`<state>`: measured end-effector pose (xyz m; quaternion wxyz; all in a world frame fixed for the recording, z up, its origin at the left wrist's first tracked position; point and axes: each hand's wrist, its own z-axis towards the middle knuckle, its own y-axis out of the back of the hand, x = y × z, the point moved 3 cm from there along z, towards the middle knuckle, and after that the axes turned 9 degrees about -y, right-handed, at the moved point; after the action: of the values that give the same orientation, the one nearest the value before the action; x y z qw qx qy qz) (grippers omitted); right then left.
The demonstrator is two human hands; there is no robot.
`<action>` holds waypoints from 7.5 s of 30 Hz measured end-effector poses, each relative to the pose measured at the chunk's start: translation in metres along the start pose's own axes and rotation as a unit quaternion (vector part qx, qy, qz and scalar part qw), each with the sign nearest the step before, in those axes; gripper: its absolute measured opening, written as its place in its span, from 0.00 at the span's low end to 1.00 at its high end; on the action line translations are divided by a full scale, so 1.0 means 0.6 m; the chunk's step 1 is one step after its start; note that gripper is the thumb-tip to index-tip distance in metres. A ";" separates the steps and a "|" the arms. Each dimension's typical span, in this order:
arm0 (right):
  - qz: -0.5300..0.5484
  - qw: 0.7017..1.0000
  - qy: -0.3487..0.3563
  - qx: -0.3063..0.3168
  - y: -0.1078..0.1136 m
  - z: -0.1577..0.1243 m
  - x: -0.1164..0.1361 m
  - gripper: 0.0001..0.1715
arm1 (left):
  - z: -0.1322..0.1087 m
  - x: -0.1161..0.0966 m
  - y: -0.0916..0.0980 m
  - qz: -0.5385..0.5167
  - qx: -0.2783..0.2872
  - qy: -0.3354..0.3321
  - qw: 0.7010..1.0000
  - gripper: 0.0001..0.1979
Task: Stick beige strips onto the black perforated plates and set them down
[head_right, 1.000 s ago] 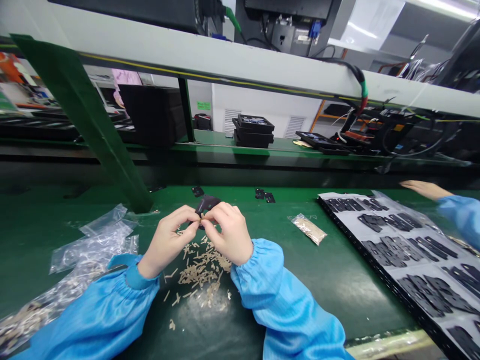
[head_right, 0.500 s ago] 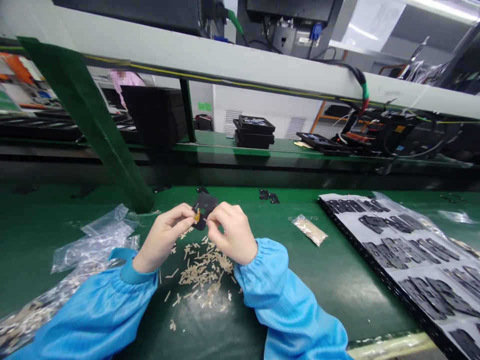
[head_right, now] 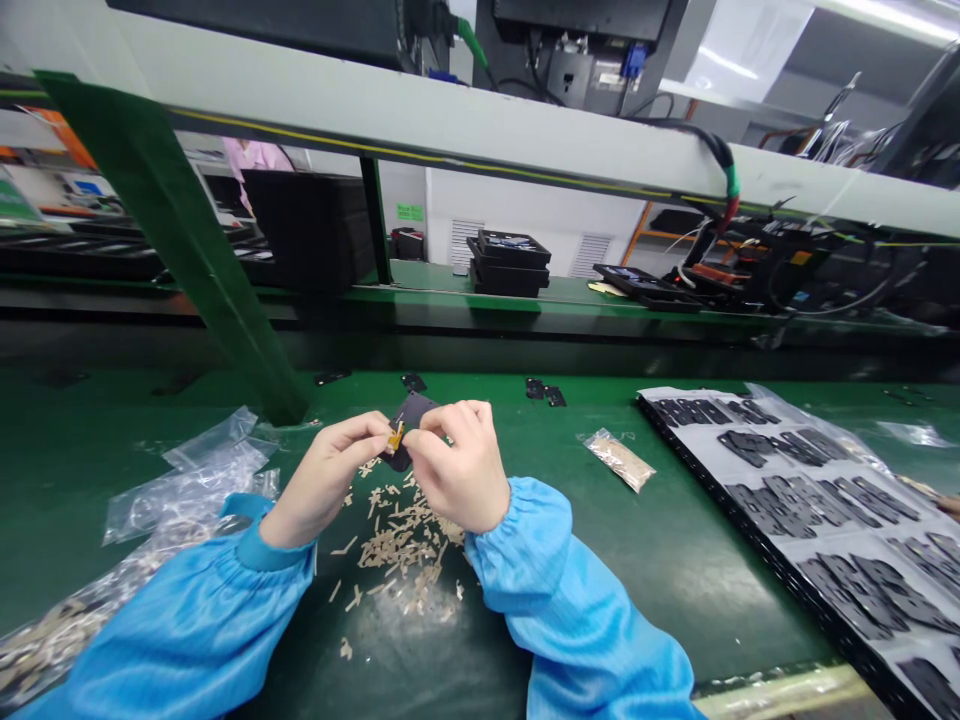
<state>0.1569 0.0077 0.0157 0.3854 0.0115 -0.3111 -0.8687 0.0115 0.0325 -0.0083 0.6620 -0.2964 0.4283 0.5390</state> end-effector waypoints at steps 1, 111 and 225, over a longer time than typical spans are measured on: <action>-0.006 1.000 0.011 -0.008 0.001 0.000 0.002 0.06 | -0.001 0.000 -0.001 -0.006 0.006 0.002 1.000 0.07; 0.466 0.809 -0.321 0.156 0.003 0.001 0.012 0.07 | -0.019 -0.025 0.009 -0.018 -0.063 -0.173 0.983 0.06; -0.077 0.995 -0.054 0.026 -0.032 -0.008 0.008 0.09 | -0.009 -0.016 -0.018 0.274 -0.061 -0.136 0.950 0.06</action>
<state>0.1420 0.0119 0.0022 0.3000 -0.0012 -0.3522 -0.8865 0.0199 0.0207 -0.0029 0.5219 -0.1313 0.3651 0.7596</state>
